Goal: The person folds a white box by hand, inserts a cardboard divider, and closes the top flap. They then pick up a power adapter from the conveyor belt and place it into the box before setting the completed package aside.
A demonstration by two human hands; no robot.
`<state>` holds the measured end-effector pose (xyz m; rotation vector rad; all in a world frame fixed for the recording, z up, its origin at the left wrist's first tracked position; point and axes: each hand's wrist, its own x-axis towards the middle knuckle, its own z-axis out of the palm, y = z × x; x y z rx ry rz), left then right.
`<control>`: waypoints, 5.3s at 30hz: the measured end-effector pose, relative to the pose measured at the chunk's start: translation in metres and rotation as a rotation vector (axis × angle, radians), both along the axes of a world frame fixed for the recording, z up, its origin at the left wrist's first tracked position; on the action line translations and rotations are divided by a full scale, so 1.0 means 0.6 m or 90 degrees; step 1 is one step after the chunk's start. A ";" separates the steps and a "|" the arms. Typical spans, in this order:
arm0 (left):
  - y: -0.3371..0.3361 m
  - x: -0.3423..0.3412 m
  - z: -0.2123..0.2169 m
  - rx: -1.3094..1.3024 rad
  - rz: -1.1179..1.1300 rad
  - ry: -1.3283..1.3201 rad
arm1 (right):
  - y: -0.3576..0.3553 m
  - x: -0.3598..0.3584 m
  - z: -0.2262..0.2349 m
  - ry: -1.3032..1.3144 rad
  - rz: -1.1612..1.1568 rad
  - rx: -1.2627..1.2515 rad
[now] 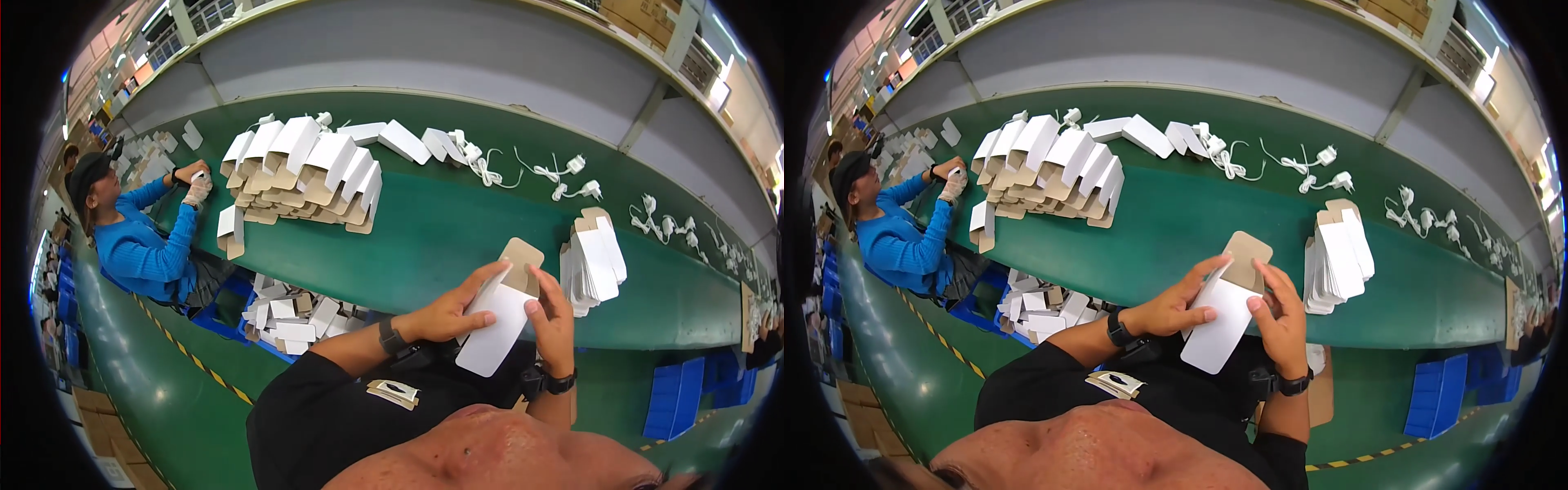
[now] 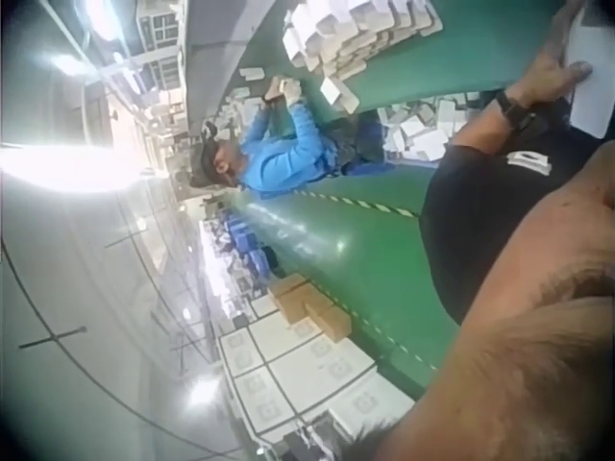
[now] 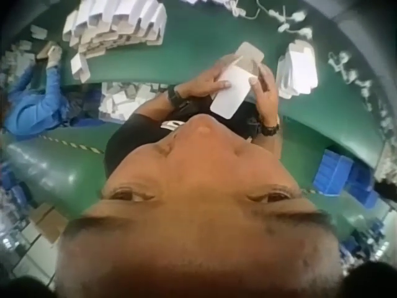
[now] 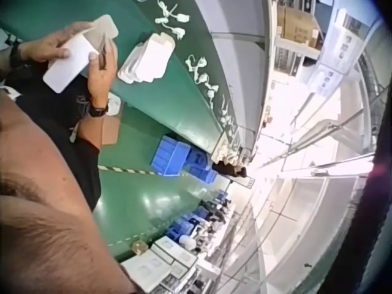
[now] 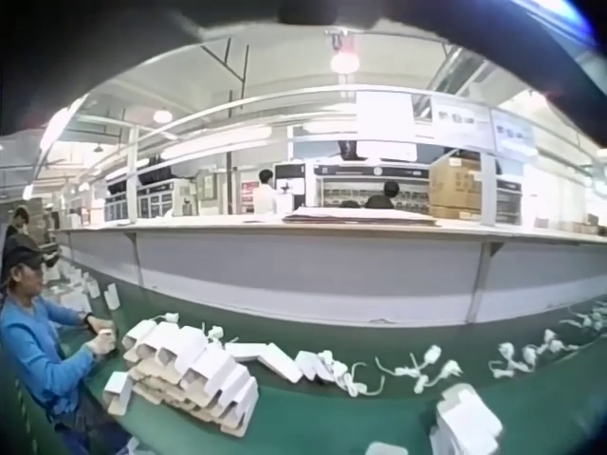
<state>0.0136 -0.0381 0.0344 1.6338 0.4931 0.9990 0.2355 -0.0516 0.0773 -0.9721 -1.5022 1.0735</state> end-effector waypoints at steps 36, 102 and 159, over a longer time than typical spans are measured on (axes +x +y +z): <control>-0.034 0.054 0.008 -0.094 -0.035 -0.056 | -0.012 0.040 -0.019 0.137 0.050 -0.050; 0.030 0.148 0.084 -0.300 -0.021 -0.313 | -0.004 0.087 0.093 -0.610 -0.487 0.737; -0.052 0.080 0.055 -0.228 0.029 -0.213 | -0.048 0.050 0.000 0.030 -0.043 0.176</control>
